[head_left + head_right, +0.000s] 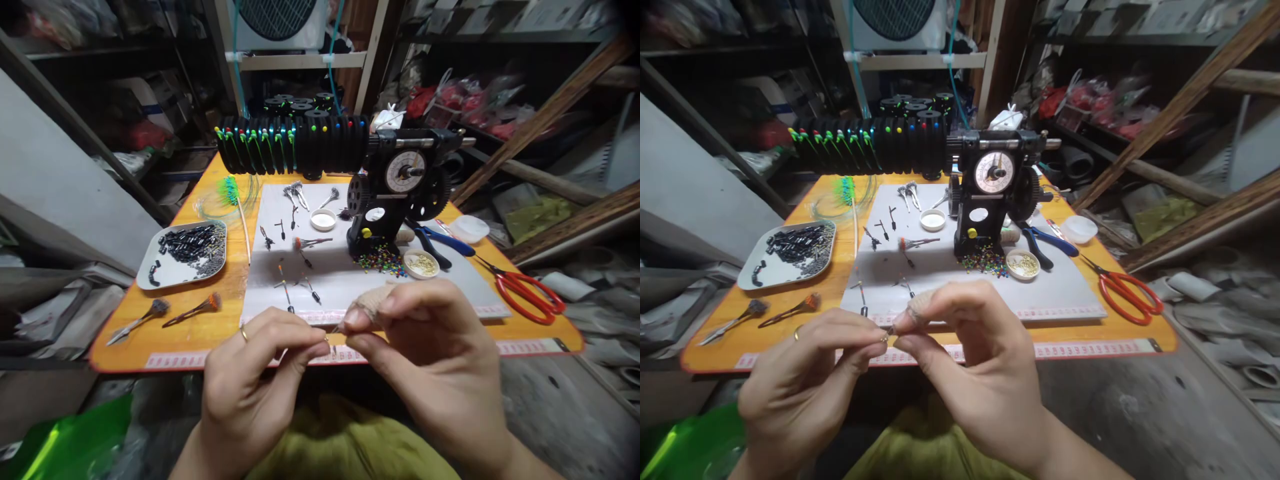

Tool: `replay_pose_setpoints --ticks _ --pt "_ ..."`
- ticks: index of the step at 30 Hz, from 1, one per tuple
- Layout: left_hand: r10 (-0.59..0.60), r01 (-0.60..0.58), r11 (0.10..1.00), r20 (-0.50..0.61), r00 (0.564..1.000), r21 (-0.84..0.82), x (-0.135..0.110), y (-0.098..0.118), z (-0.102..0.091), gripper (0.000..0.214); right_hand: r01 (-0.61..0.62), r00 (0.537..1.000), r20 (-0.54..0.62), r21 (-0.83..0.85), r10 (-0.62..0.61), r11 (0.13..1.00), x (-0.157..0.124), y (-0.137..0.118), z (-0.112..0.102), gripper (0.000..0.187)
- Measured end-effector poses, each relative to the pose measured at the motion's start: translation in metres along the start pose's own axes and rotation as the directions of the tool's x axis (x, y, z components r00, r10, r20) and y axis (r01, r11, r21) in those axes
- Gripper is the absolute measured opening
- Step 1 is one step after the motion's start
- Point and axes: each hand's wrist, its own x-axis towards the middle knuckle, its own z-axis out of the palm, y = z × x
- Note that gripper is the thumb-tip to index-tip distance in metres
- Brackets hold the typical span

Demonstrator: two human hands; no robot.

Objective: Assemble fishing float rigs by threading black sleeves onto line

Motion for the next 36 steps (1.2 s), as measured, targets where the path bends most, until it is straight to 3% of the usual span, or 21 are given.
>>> replay_pose_setpoints --ticks 1,3,5,7,9,12,16,20,23,28,36 --pt "-0.01 0.01 1.0 -0.005 1.0 0.003 -0.001 0.001 -0.001 0.024 0.103 0.994 0.044 -0.086 -0.1 0.991 0.0 0.001 -0.002 0.043" --pt "-0.03 0.03 0.999 -0.007 1.0 0.02 -0.002 0.002 -0.004 0.024 0.332 0.933 0.247 -0.3 -0.263 0.894 0.002 0.003 -0.01 0.047" --pt "-0.044 0.044 0.998 -0.005 0.999 0.037 -0.002 0.002 -0.007 0.024 0.47 0.853 0.454 -0.45 -0.259 0.76 0.003 0.002 -0.02 0.045" --pt "-0.052 0.052 0.997 0.0 0.999 0.049 -0.002 0.001 -0.008 0.024 0.495 0.828 0.53 -0.537 -0.183 0.683 0.003 0.002 -0.027 0.04" --pt "-0.049 0.049 0.997 0.007 0.999 0.058 0.0 0.0 -0.008 0.023 0.469 0.838 0.53 -0.582 -0.127 0.664 0.002 0.002 -0.031 0.036" --pt "-0.041 0.04 0.997 0.019 0.999 0.066 0.001 -0.001 -0.007 0.022 0.4 0.87 0.484 -0.58 -0.095 0.71 0.0 0.003 -0.031 0.033" --pt "-0.067 0.064 0.995 0.029 0.997 0.08 0.002 -0.002 -0.006 0.022 0.357 0.904 0.408 -0.55 -0.13 0.755 -0.003 0.006 -0.029 0.029" --pt "-0.1 0.096 0.989 0.031 0.994 0.11 0.003 -0.002 -0.007 0.021 0.418 0.885 0.436 -0.593 -0.163 0.688 -0.002 0.01 -0.027 0.025" --pt "-0.034 0.023 0.98 0.051 0.998 0.199 0.004 0.002 -0.006 0.019 0.465 0.848 0.514 -0.609 -0.127 0.643 0.001 0.01 -0.024 0.022" --pt "0.039 -0.054 0.969 0.066 0.997 0.24 0.006 0.008 -0.003 0.02 0.527 0.796 0.568 -0.485 -0.207 0.698 0.007 0.009 -0.018 0.019" --pt "-0.003 0.002 0.991 0.01 1.0 0.134 0.009 0.007 -0.003 0.019 0.437 0.85 0.492 -0.456 -0.19 0.775 -0.001 0.023 -0.023 0.027"
